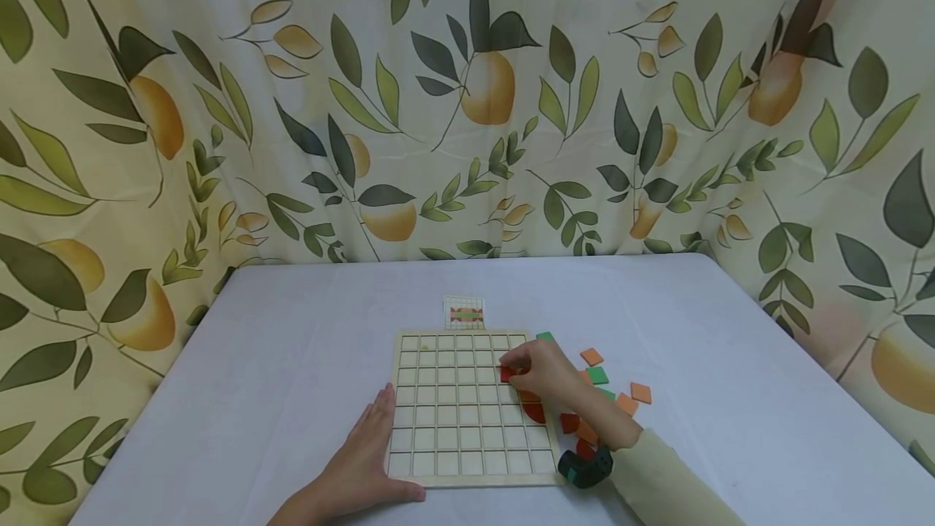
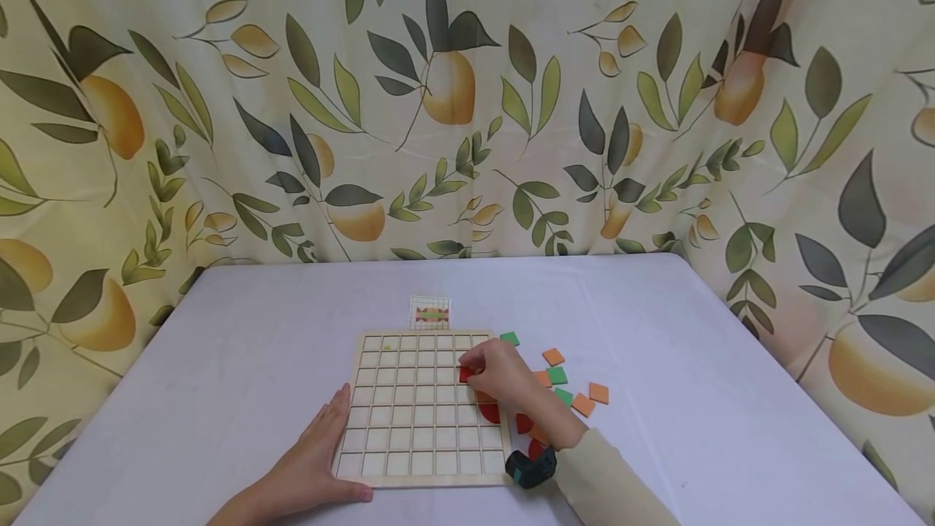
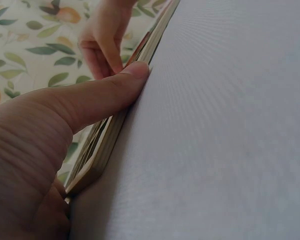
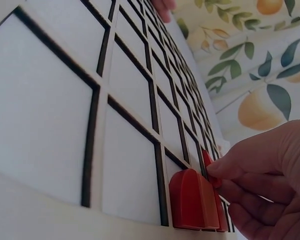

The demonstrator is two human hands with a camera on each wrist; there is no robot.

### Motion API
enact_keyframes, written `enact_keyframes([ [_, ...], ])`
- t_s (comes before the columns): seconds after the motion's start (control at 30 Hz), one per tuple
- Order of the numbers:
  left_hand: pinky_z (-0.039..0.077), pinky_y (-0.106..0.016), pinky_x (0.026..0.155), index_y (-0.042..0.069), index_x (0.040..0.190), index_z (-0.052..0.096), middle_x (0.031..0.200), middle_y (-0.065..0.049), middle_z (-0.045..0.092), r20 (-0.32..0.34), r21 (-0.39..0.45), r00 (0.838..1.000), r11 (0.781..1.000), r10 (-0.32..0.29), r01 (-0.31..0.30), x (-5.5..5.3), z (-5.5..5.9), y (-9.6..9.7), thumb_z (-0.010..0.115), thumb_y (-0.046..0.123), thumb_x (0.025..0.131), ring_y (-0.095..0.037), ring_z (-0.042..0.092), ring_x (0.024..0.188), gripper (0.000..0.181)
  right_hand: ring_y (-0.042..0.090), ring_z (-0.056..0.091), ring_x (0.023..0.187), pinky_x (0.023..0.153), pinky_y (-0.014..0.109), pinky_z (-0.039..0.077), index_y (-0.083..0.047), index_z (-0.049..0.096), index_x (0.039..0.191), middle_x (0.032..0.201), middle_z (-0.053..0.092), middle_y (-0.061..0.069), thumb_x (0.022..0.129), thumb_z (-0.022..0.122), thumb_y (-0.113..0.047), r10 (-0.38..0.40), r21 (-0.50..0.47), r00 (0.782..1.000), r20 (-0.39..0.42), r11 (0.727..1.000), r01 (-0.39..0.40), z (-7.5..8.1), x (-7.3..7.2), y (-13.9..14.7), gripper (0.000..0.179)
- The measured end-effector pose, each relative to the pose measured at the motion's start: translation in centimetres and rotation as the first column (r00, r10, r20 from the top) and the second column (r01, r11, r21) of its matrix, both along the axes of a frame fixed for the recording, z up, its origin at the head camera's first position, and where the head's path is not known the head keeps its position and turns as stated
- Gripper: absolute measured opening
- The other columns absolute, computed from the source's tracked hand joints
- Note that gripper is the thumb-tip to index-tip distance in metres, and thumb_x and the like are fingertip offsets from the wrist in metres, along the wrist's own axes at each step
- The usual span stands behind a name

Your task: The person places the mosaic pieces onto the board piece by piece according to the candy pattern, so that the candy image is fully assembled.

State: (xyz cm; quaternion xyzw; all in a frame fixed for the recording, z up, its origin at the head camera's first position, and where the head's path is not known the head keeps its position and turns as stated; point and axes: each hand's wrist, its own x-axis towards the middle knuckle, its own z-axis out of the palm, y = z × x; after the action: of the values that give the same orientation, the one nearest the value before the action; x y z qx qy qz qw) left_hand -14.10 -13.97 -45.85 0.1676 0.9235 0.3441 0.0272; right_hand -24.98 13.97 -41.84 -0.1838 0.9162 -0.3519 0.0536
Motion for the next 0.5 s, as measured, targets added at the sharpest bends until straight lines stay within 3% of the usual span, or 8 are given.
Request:
enact_keyframes([
  [0.17, -0.005, -0.015, 0.103, -0.005, 0.145, 0.007, 0.151, -0.018, 0.008, -0.011, 0.001, 1.000, 1.000, -0.010, 0.010, -0.02, -0.07, -0.07, 0.076, 0.065, 0.053, -0.027, 0.007, 0.138, 0.134, 0.014, 0.060, 0.079, 0.070, 0.029, 0.053, -0.002, 0.071, 0.099, 0.090, 0.067, 0.002, 0.074, 0.071, 0.004, 0.019, -0.001, 1.000, 0.002, 1.000, -0.019, -0.02, -0.19, -0.03, 0.025],
  [0.5, 0.002, -0.029, 0.108, -0.004, 0.145, 0.006, 0.151, -0.017, 0.008, -0.004, 0.005, 1.000, 1.000, -0.009, 0.009, 0.03, 0.05, -0.05, 0.076, 0.064, 0.054, -0.027, 0.006, 0.138, 0.134, 0.015, 0.062, 0.082, 0.071, 0.029, 0.053, -0.001, 0.071, 0.099, 0.093, 0.068, 0.004, 0.076, 0.070, 0.003, 0.061, -0.005, 0.998, 0.002, 0.998, -0.061, -0.11, -0.36, 0.08, 0.024],
])
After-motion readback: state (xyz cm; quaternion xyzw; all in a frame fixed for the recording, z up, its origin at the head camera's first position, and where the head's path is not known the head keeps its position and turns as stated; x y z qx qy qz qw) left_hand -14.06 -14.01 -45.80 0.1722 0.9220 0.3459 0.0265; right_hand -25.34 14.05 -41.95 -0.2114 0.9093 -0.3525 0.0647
